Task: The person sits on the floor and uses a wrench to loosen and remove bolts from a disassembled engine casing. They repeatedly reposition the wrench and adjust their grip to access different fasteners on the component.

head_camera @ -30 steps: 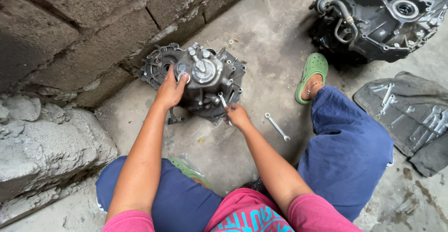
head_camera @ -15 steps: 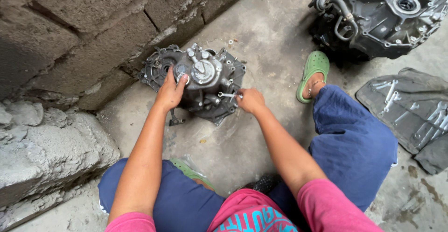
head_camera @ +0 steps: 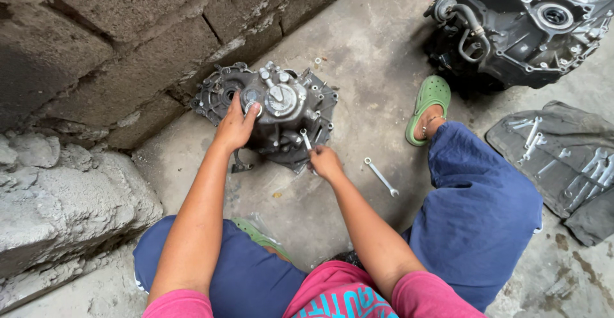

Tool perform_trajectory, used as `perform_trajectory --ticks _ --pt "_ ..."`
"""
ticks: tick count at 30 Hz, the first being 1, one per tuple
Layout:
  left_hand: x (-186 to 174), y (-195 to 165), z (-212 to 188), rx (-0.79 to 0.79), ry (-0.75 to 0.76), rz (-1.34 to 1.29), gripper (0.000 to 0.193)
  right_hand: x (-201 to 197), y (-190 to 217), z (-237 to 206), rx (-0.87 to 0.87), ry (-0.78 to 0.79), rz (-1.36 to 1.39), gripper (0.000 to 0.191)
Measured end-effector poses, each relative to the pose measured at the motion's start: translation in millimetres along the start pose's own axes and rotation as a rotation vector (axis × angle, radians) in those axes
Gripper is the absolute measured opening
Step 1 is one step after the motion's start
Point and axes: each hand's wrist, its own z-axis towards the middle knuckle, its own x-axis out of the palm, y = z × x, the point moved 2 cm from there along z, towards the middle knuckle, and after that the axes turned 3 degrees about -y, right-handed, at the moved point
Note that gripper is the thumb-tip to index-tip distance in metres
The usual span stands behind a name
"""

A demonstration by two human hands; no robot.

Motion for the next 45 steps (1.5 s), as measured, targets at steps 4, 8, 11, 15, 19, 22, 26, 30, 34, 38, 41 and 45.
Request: perform_trajectory --ticks 4,8,11,15,19,22,26,30,34,38,41,45 --pt "-1.0 -2.5 -0.2 0.008 -0.008 0.013 0.093 7.4 -2.5 8.0 0.046 0.151 0.341 0.034" --pt "-3.0 -5.1 -3.0 -0.011 0.006 -0.006 0.093 -26.6 2.3 21.3 -0.112 0.047 -0.377 0.036" --pt "-4.1 -5.2 -4.3 0.008 -0.006 -0.012 0.092 -62.2 22.0 35.9 -0.111 -0.02 -0.624 0.044" --pt "-3.4 -3.5 -1.5 0.04 -0.028 -0.038 0.09 -71.9 37.1 36.9 -0.257 0.001 -0.713 0.04" --pt "-1.8 -1.7 -0.1 0.1 -0.047 -0.012 0.09 -54.3 11.3 20.8 -0.161 -0.084 -0.402 0.037" --pt "-2.3 -1.2 -0.8 0.085 -0.03 -0.024 0.09 -31.2 -9.9 12.3 -0.132 -0.141 -0.275 0.037" --pt "-3.7 -4.5 -3.7 0.033 -0.008 -0.02 0.09 -13.9 -11.6 7.8 -0.141 -0.236 -0.267 0.035" --pt "-5.2 -6.5 -4.9 0.015 -0.007 0.001 0.09 1.4 -6.6 -1.1 -0.034 -0.196 -0.292 0.036" --pt "-5.2 -5.6 -2.8 0.039 -0.012 -0.012 0.091 13.6 -6.4 -6.8 -0.018 -0.26 -0.231 0.038" --pt "-4.1 -5.2 -2.2 0.05 -0.016 -0.009 0.092 4.6 -14.1 8.7 -0.04 -0.164 -0.284 0.04" --pt "-5.0 -5.8 -3.0 0.054 -0.025 -0.018 0.093 -25.2 -6.9 28.0 -0.234 0.05 -0.188 0.04" --pt "-8.7 -7.6 -3.0 0.071 -0.039 -0.04 0.092 -59.7 18.1 40.6 -0.215 0.014 -0.59 0.036"
